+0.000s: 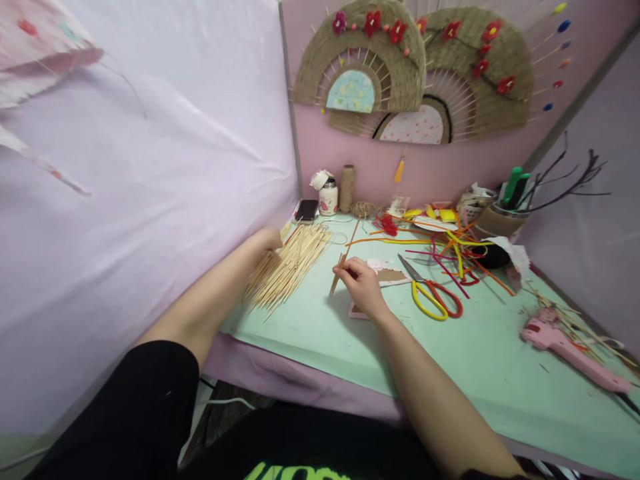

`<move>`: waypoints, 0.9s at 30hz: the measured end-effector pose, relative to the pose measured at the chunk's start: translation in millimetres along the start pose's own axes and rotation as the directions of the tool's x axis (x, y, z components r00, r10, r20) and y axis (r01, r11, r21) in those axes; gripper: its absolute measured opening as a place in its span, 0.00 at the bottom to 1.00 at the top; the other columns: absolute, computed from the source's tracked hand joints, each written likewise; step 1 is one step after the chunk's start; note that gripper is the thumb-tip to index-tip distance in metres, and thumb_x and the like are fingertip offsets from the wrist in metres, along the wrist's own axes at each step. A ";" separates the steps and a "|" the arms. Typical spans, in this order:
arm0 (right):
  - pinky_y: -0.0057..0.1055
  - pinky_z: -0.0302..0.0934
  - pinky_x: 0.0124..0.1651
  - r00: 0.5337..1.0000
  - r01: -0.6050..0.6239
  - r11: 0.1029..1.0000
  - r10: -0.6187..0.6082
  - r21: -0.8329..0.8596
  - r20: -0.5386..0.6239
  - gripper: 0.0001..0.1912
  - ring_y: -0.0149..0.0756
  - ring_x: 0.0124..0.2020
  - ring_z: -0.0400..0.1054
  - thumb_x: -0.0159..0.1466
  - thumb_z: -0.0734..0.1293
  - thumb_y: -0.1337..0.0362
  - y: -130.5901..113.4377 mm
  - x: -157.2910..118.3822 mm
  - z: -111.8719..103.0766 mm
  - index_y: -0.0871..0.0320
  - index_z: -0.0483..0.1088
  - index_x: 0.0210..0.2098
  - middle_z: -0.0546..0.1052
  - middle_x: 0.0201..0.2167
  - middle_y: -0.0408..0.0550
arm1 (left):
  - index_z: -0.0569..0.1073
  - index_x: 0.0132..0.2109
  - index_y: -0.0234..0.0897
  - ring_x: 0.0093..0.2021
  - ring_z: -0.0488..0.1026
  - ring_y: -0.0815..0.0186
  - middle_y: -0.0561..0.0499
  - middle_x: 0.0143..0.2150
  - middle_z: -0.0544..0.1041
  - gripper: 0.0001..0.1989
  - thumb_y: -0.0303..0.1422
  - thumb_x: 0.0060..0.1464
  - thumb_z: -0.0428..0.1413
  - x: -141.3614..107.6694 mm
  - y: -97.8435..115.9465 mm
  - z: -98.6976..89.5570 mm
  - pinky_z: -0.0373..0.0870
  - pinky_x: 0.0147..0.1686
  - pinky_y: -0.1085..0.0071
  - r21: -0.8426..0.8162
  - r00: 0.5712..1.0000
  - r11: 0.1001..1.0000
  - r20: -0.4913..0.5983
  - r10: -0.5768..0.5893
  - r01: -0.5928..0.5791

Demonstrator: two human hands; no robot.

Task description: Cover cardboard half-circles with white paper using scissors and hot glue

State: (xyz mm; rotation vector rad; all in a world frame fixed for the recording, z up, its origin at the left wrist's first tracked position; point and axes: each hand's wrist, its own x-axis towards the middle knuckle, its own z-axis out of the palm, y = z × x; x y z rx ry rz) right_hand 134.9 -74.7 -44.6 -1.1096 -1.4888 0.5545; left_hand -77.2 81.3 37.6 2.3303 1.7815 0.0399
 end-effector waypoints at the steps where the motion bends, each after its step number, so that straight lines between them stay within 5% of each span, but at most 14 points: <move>1: 0.32 0.56 0.35 1.000 0.000 1.000 0.000 -0.001 0.001 0.09 0.34 0.29 0.62 0.61 0.65 0.61 0.2 0.1 0.0 0.55 0.70 0.25 0.69 0.26 0.44 | 0.75 0.25 0.31 0.29 0.74 0.60 0.45 0.20 0.73 0.08 0.33 0.44 0.62 -1.2 1.9 -3.1 0.65 0.29 0.69 -0.030 0.999 0.999 0.027 -0.024 0.025; 3: 0.32 0.56 0.35 1.000 0.004 1.000 -0.004 -0.002 0.001 0.09 0.34 0.30 0.62 0.61 0.65 0.60 0.7 0.4 -0.2 0.55 0.70 0.26 0.69 0.26 0.44 | 0.73 0.24 0.33 0.23 0.70 0.66 0.47 0.19 0.72 0.10 0.35 0.48 0.59 -7.2 10.7 -6.2 0.63 0.25 0.72 -0.140 0.996 0.989 0.076 -0.042 0.053; 4: 0.32 0.56 0.35 1.000 0.007 1.000 -0.007 0.000 -0.001 0.09 0.34 0.30 0.62 0.61 0.65 0.60 0.7 0.7 -0.7 0.55 0.70 0.26 0.69 0.27 0.44 | 0.72 0.26 0.33 0.22 0.68 0.70 0.47 0.22 0.73 0.09 0.34 0.50 0.58 -12.0 17.6 -5.3 0.61 0.24 0.73 -0.399 0.998 0.917 0.059 0.012 0.012; 7: 0.32 0.56 0.35 0.999 0.019 1.000 -0.019 0.006 -0.027 0.10 0.35 0.31 0.62 0.61 0.65 0.60 -0.7 2.3 -4.5 0.55 0.68 0.25 0.69 0.27 0.44 | 0.71 0.39 0.36 0.23 0.67 0.75 0.49 0.30 0.75 0.11 0.34 0.48 0.60 -30.7 44.5 9.0 0.60 0.24 0.77 -0.900 0.968 0.421 -0.006 0.252 -0.115; 9: 0.32 0.55 0.35 0.997 0.031 0.999 -0.030 0.007 -0.067 0.12 0.34 0.30 0.61 0.61 0.65 0.59 -2.5 3.9 -8.5 0.55 0.66 0.23 0.67 0.26 0.43 | 0.68 0.44 0.39 0.23 0.66 0.76 0.54 0.28 0.73 0.18 0.33 0.46 0.62 -41.9 62.8 26.4 0.58 0.23 0.79 -0.974 0.949 0.182 -0.076 0.305 -0.137; 12: 0.32 0.56 0.34 0.992 0.020 1.000 -0.020 -0.002 -0.127 0.13 0.34 0.29 0.61 0.61 0.65 0.59 -3.7 6.7 -14.4 0.55 0.65 0.22 0.66 0.25 0.43 | 0.67 0.42 0.39 0.26 0.67 0.75 0.56 0.28 0.72 0.17 0.36 0.46 0.62 -50.0 82.5 54.8 0.58 0.23 0.79 -0.987 0.942 0.013 -0.150 0.299 -0.162; 16: 0.31 0.57 0.35 0.991 -0.018 1.000 0.017 -0.012 -0.130 0.13 0.34 0.30 0.62 0.60 0.65 0.58 -0.6 9.3 -19.7 0.56 0.65 0.22 0.68 0.26 0.44 | 0.64 0.53 0.41 0.31 0.70 0.72 0.56 0.30 0.74 0.26 0.36 0.47 0.61 -48.9 90.2 79.7 0.63 0.30 0.77 -0.952 0.939 0.037 -0.294 0.179 -0.305; 19: 0.31 0.58 0.34 0.991 -0.069 0.998 0.067 -0.012 -0.119 0.12 0.34 0.30 0.63 0.60 0.65 0.57 1.3 9.6 -22.6 0.56 0.68 0.24 0.70 0.26 0.44 | 0.70 0.48 0.36 0.36 0.73 0.70 0.53 0.32 0.75 0.20 0.36 0.46 0.61 -49.8 88.5 86.1 0.67 0.37 0.72 -0.917 0.916 0.120 -0.354 0.188 -0.379; 22: 0.30 0.58 0.33 0.987 -0.121 0.993 0.121 0.002 -0.107 0.11 0.34 0.29 0.63 0.60 0.65 0.56 0.0 9.6 -25.0 0.57 0.70 0.25 0.71 0.25 0.44 | 0.72 0.37 0.34 0.37 0.73 0.68 0.50 0.35 0.75 0.13 0.36 0.45 0.62 -55.3 87.4 89.3 0.70 0.41 0.68 -0.932 0.921 0.144 -0.290 0.261 -0.334; 27: 0.31 0.59 0.34 0.986 -0.114 0.993 0.109 -0.031 -0.125 0.09 0.34 0.29 0.65 0.58 0.66 0.59 -1.5 9.8 -26.4 0.57 0.72 0.27 0.74 0.27 0.45 | 0.72 0.35 0.34 0.35 0.73 0.68 0.51 0.33 0.75 0.08 0.32 0.47 0.59 -63.2 91.3 99.6 0.70 0.39 0.69 -0.894 0.895 0.281 -0.230 0.383 -0.350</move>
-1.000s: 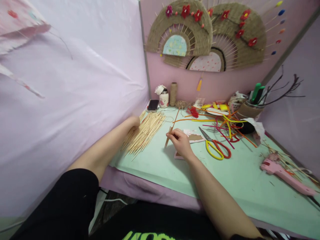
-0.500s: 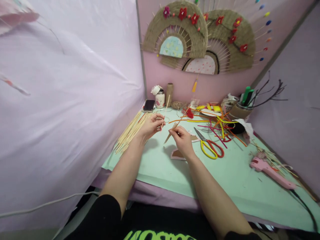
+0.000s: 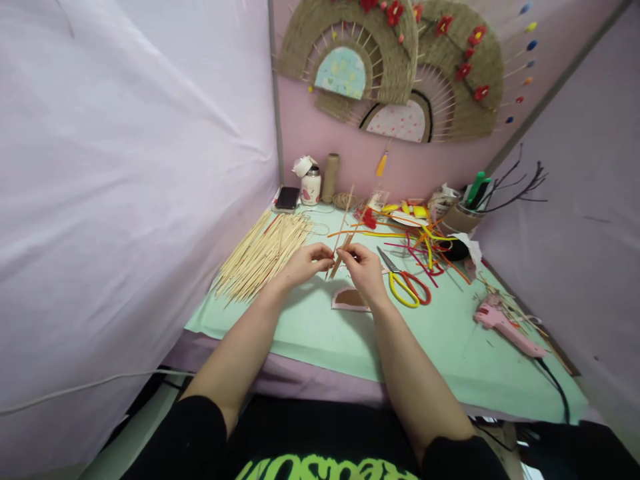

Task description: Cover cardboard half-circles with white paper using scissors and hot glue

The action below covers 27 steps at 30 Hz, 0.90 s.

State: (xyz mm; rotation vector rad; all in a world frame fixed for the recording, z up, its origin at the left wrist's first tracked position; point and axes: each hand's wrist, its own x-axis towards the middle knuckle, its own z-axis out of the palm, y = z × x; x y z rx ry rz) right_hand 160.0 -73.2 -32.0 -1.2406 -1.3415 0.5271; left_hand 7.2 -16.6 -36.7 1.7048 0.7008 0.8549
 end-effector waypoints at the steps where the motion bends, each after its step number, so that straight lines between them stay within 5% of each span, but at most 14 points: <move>1: 0.31 0.59 0.34 1.000 0.003 1.000 -0.003 -0.008 0.003 0.09 0.34 0.29 0.65 0.58 0.65 0.59 0.8 -0.1 0.2 0.57 0.73 0.28 0.74 0.28 0.45 | 0.73 0.36 0.34 0.34 0.73 0.68 0.50 0.33 0.76 0.07 0.31 0.48 0.58 -0.4 -1.7 1.8 0.70 0.39 0.69 0.048 1.000 0.999 0.010 0.013 -0.014; 11: 0.31 0.61 0.34 0.992 -0.057 0.998 0.056 0.005 0.115 0.08 0.35 0.29 0.67 0.57 0.65 0.60 14.6 1.6 2.4 0.57 0.74 0.31 0.76 0.27 0.45 | 0.78 0.36 0.34 0.38 0.75 0.63 0.48 0.35 0.79 0.10 0.32 0.49 0.54 1.5 -7.2 3.7 0.68 0.41 0.70 0.229 0.997 0.973 0.073 0.008 -0.024; 27: 0.29 0.60 0.36 0.997 -0.034 0.998 0.030 0.057 0.070 0.10 0.32 0.30 0.66 0.57 0.66 0.59 10.5 3.1 2.1 0.58 0.74 0.35 0.74 0.28 0.43 | 0.74 0.28 0.31 0.31 0.71 0.66 0.49 0.28 0.76 0.09 0.35 0.45 0.57 5.6 -20.8 12.4 0.65 0.35 0.70 0.043 0.990 0.997 0.124 -0.064 0.059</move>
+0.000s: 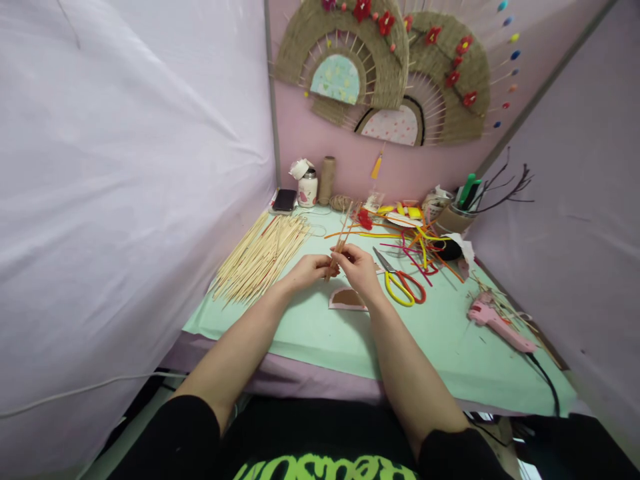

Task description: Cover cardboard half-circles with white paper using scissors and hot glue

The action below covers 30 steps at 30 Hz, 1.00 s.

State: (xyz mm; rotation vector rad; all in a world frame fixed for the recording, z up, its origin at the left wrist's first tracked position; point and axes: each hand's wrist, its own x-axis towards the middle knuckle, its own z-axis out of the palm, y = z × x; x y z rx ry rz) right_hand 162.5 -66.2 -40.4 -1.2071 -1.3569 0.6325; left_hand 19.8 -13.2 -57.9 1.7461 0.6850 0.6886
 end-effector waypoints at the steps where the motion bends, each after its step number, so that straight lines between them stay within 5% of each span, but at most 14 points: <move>1: 0.29 0.60 0.36 1.000 0.003 1.000 -0.003 -0.008 -0.001 0.09 0.32 0.30 0.66 0.57 0.66 0.59 -0.2 0.1 -0.2 0.58 0.74 0.32 0.74 0.28 0.43 | 0.74 0.28 0.31 0.31 0.71 0.65 0.48 0.28 0.76 0.09 0.34 0.45 0.57 -0.4 1.8 0.4 0.65 0.35 0.70 -0.003 1.000 1.000 0.000 0.002 -0.002; 10: 0.29 0.60 0.39 0.995 0.101 0.987 -0.103 -0.122 -0.007 0.08 0.32 0.33 0.65 0.60 0.64 0.61 -1.4 0.3 6.5 0.57 0.72 0.27 0.71 0.28 0.44 | 0.72 0.27 0.33 0.30 0.72 0.65 0.51 0.24 0.73 0.09 0.36 0.47 0.56 -1.1 8.0 7.2 0.67 0.35 0.69 -0.043 0.993 0.997 -0.094 0.066 -0.070; 13: 0.30 0.62 0.41 0.996 0.090 0.985 -0.087 -0.145 0.026 0.09 0.33 0.37 0.67 0.61 0.63 0.60 -3.2 1.1 1.1 0.56 0.73 0.37 0.73 0.37 0.46 | 0.74 0.31 0.33 0.30 0.73 0.65 0.50 0.26 0.76 0.10 0.37 0.49 0.55 -0.6 3.0 7.4 0.69 0.36 0.68 -0.034 0.994 0.996 -0.086 0.074 -0.077; 16: 0.30 0.62 0.41 1.000 -0.014 0.962 0.015 -0.271 0.002 0.16 0.33 0.37 0.69 0.63 0.61 0.58 -2.6 -4.6 -28.8 0.56 0.68 0.48 0.74 0.41 0.48 | 0.75 0.36 0.33 0.35 0.75 0.62 0.46 0.34 0.79 0.12 0.38 0.50 0.55 -0.4 0.7 7.0 0.70 0.37 0.66 -0.049 0.998 0.998 -0.062 0.028 -0.031; 18: 0.31 0.60 0.43 0.994 -0.113 0.856 0.103 -0.505 -0.047 0.15 0.36 0.39 0.69 0.63 0.61 0.59 1.3 -14.3 -61.7 0.58 0.69 0.46 0.75 0.39 0.50 | 0.75 0.36 0.34 0.37 0.76 0.60 0.45 0.35 0.80 0.11 0.38 0.49 0.56 0.3 0.3 7.2 0.71 0.36 0.66 -0.078 0.997 0.997 -0.072 -0.009 0.004; 20: 0.31 0.58 0.42 0.968 -0.216 0.601 0.232 -0.770 -0.090 0.11 0.40 0.42 0.69 0.62 0.62 0.62 7.5 -26.6 -96.6 0.61 0.71 0.40 0.75 0.38 0.55 | 0.75 0.35 0.34 0.38 0.77 0.59 0.45 0.35 0.80 0.11 0.38 0.48 0.57 1.8 -0.4 7.7 0.71 0.35 0.65 -0.118 0.996 0.993 -0.088 -0.024 0.013; 22: 0.31 0.57 0.40 0.903 -0.305 0.363 0.404 -0.880 -0.146 0.09 0.41 0.41 0.69 0.60 0.63 0.65 14.0 -37.5 -123.6 0.62 0.72 0.38 0.76 0.38 0.57 | 0.74 0.35 0.34 0.38 0.77 0.59 0.45 0.35 0.80 0.11 0.38 0.47 0.57 3.9 -2.0 8.0 0.72 0.37 0.64 -0.160 0.994 0.987 -0.108 -0.021 0.004; 24: 0.30 0.56 0.38 0.864 -0.328 0.245 0.469 -0.912 -0.185 0.09 0.42 0.41 0.70 0.58 0.63 0.68 18.4 -43.9 -136.8 0.62 0.72 0.38 0.76 0.39 0.58 | 0.74 0.35 0.34 0.38 0.78 0.58 0.45 0.35 0.80 0.11 0.38 0.46 0.58 5.9 -4.3 8.1 0.73 0.39 0.63 -0.191 0.991 0.982 -0.134 -0.021 -0.005; 27: 0.30 0.54 0.35 0.857 -0.351 0.227 0.469 -0.908 -0.214 0.12 0.42 0.40 0.71 0.57 0.63 0.70 19.1 -43.4 -134.5 0.62 0.70 0.41 0.76 0.40 0.58 | 0.74 0.35 0.34 0.39 0.78 0.58 0.45 0.35 0.80 0.12 0.38 0.46 0.59 7.4 -6.6 7.2 0.73 0.40 0.61 -0.214 0.986 0.977 -0.164 -0.023 -0.013; 30: 0.28 0.53 0.33 0.867 -0.387 0.329 0.449 -0.862 -0.218 0.13 0.40 0.38 0.70 0.55 0.65 0.68 15.4 -38.3 -125.8 0.61 0.69 0.41 0.77 0.38 0.56 | 0.73 0.35 0.34 0.39 0.78 0.58 0.45 0.35 0.80 0.13 0.39 0.45 0.60 7.7 -6.5 5.0 0.73 0.41 0.60 -0.237 0.982 0.971 -0.190 -0.024 -0.022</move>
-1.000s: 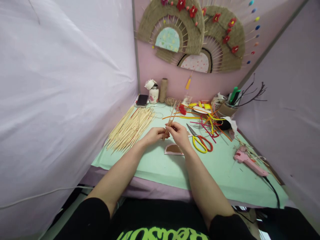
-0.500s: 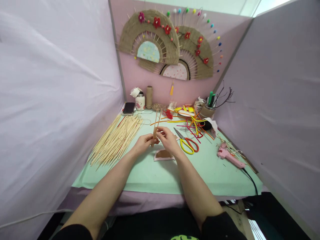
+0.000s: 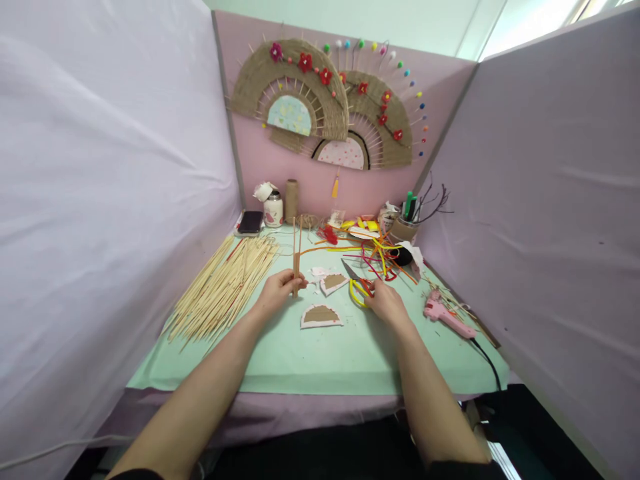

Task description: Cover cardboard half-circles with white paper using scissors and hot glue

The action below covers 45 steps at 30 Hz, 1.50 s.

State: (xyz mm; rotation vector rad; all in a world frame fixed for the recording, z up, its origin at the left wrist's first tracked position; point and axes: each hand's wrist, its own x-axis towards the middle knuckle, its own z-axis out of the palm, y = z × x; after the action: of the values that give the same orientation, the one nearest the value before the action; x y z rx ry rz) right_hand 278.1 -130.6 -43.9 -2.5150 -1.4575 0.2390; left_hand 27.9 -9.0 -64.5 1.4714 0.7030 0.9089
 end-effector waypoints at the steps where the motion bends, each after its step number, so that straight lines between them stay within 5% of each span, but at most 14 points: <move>1: 0.27 0.53 0.33 1.000 0.009 0.999 -0.008 0.054 -0.015 0.13 0.39 0.38 0.70 0.55 0.65 0.67 -2.1 0.1 -0.8 0.60 0.69 0.40 0.77 0.37 0.54 | 0.73 0.35 0.34 0.38 0.78 0.58 0.45 0.35 0.80 0.13 0.39 0.45 0.60 0.3 0.4 -0.8 0.73 0.41 0.60 -0.008 1.000 1.000 -0.016 0.000 0.000; 7: 0.27 0.55 0.33 0.989 0.138 0.984 -0.131 0.113 -0.067 0.15 0.36 0.34 0.69 0.54 0.65 0.67 -9.9 12.6 -11.8 0.60 0.71 0.42 0.77 0.33 0.48 | 0.72 0.37 0.33 0.38 0.78 0.58 0.44 0.35 0.80 0.14 0.39 0.46 0.59 3.8 -0.7 -6.0 0.73 0.40 0.61 -0.036 0.995 0.999 -0.102 0.020 -0.024; 12: 0.28 0.55 0.34 0.934 0.357 0.926 -0.351 -0.125 0.068 0.12 0.40 0.37 0.70 0.54 0.66 0.70 -42.2 71.7 -20.8 0.60 0.76 0.38 0.78 0.36 0.54 | 0.72 0.37 0.33 0.38 0.78 0.59 0.44 0.35 0.80 0.14 0.38 0.46 0.59 3.8 -2.0 -6.8 0.73 0.41 0.61 -0.036 0.994 0.999 -0.109 0.024 -0.028; 17: 0.27 0.57 0.41 0.903 0.429 0.894 -0.421 -0.130 0.090 0.11 0.40 0.42 0.70 0.56 0.65 0.73 -76.2 134.6 -16.7 0.60 0.76 0.37 0.78 0.40 0.54 | 0.72 0.36 0.33 0.37 0.78 0.59 0.44 0.35 0.80 0.14 0.39 0.46 0.59 1.7 1.6 -4.7 0.73 0.41 0.61 -0.016 0.994 1.000 -0.112 0.008 -0.010; 21: 0.29 0.58 0.46 0.911 0.413 0.902 -0.410 -0.124 0.044 0.13 0.42 0.45 0.70 0.60 0.62 0.73 -88.3 153.4 -5.4 0.64 0.74 0.42 0.76 0.44 0.60 | 0.72 0.36 0.33 0.37 0.78 0.58 0.44 0.34 0.80 0.15 0.40 0.45 0.59 1.2 4.1 -5.0 0.74 0.40 0.61 -0.022 0.993 1.000 -0.120 -0.007 0.005; 25: 0.32 0.57 0.50 0.906 0.420 0.902 -0.424 -0.095 -0.016 0.17 0.43 0.50 0.67 0.63 0.57 0.74 -94.4 150.4 1.5 0.68 0.70 0.49 0.70 0.53 0.65 | 0.71 0.36 0.33 0.35 0.78 0.59 0.44 0.33 0.80 0.15 0.40 0.45 0.59 2.9 1.8 -7.1 0.74 0.39 0.60 -0.041 0.988 0.999 -0.151 -0.020 0.014; 31: 0.27 0.58 0.48 0.818 0.567 0.824 -0.563 0.001 0.115 0.14 0.37 0.47 0.69 0.61 0.65 0.64 -92.7 121.7 0.2 0.59 0.73 0.46 0.76 0.47 0.50 | 0.71 0.37 0.33 0.36 0.78 0.60 0.45 0.33 0.80 0.14 0.39 0.46 0.59 4.3 -2.9 -5.2 0.74 0.41 0.61 -0.044 0.984 0.998 -0.176 0.025 -0.033; 37: 0.33 0.60 0.46 0.798 0.575 0.816 -0.543 -0.063 0.261 0.43 0.47 0.50 0.68 0.45 0.74 0.44 -104.9 91.3 10.6 0.55 0.67 0.56 0.72 0.53 0.57 | 0.72 0.37 0.34 0.37 0.78 0.59 0.46 0.33 0.80 0.13 0.39 0.47 0.58 -0.2 2.4 -0.8 0.73 0.38 0.63 0.019 0.985 1.000 -0.171 0.026 -0.023; 45: 0.25 0.56 0.33 0.734 0.638 0.770 -0.616 0.019 0.286 0.12 0.34 0.31 0.69 0.44 0.74 0.72 -129.8 93.3 29.0 0.55 0.76 0.29 0.77 0.28 0.43 | 0.72 0.37 0.34 0.36 0.79 0.60 0.46 0.33 0.80 0.13 0.38 0.48 0.57 2.0 -0.2 -4.5 0.74 0.38 0.63 0.028 0.981 0.999 -0.188 0.044 -0.039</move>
State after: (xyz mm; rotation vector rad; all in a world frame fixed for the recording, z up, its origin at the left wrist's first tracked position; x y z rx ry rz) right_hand 208.8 16.2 -38.9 -1.9229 -2.3750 0.4238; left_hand 25.1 -5.0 -64.5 1.4378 0.8267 1.0856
